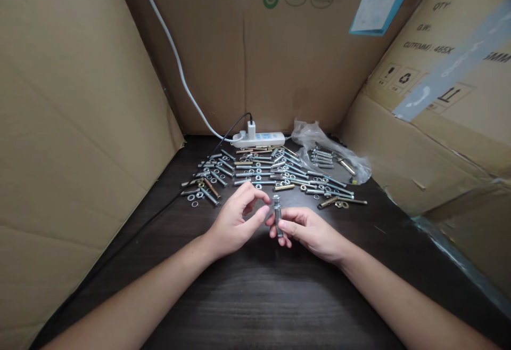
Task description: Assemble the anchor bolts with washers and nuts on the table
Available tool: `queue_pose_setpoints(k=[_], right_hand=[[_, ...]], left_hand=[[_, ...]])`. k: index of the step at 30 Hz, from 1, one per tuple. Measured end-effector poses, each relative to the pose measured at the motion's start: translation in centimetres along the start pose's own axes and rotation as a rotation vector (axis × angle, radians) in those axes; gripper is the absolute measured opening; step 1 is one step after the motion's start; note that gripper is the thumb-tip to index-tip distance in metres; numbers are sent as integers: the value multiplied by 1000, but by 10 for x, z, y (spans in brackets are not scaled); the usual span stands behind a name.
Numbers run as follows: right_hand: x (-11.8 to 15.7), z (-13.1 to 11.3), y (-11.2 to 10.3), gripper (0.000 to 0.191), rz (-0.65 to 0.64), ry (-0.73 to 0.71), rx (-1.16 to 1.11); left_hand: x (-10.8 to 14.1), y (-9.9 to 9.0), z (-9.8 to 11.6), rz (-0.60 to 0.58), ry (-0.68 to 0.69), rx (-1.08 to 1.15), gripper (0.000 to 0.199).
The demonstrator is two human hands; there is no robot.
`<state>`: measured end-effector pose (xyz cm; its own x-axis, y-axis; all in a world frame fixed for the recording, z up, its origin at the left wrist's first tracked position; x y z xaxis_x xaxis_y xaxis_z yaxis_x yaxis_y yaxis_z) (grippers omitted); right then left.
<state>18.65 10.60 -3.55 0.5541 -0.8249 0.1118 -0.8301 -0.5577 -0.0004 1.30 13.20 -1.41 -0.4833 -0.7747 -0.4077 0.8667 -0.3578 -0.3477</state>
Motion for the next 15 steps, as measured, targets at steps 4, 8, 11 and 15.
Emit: queue_pose_setpoints(k=[4, 8, 11, 15], right_hand=[[0, -1, 0, 29, -7, 3, 1], [0, 0, -1, 30, 8, 17, -9], [0, 0, -1, 29, 11, 15, -25], [1, 0, -1, 27, 7, 18, -28]], left_hand=[[0, 1, 1, -1, 21, -27, 10], [-2, 0, 3, 21, 20, -56, 10], [-2, -2, 4, 54, 11, -63, 10], [-3, -2, 2, 59, 14, -54, 10]])
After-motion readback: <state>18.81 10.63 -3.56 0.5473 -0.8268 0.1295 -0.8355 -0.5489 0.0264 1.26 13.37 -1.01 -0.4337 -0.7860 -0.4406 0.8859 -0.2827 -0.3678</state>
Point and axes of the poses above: each hand's wrist, its own x-axis away from the middle knuckle, its own y-axis out of the palm, z = x × y, the point moved 2 cm from there along -x, towards the middle knuckle, and after that the axes turned 11 degrees about x, right-handed, at the moved point
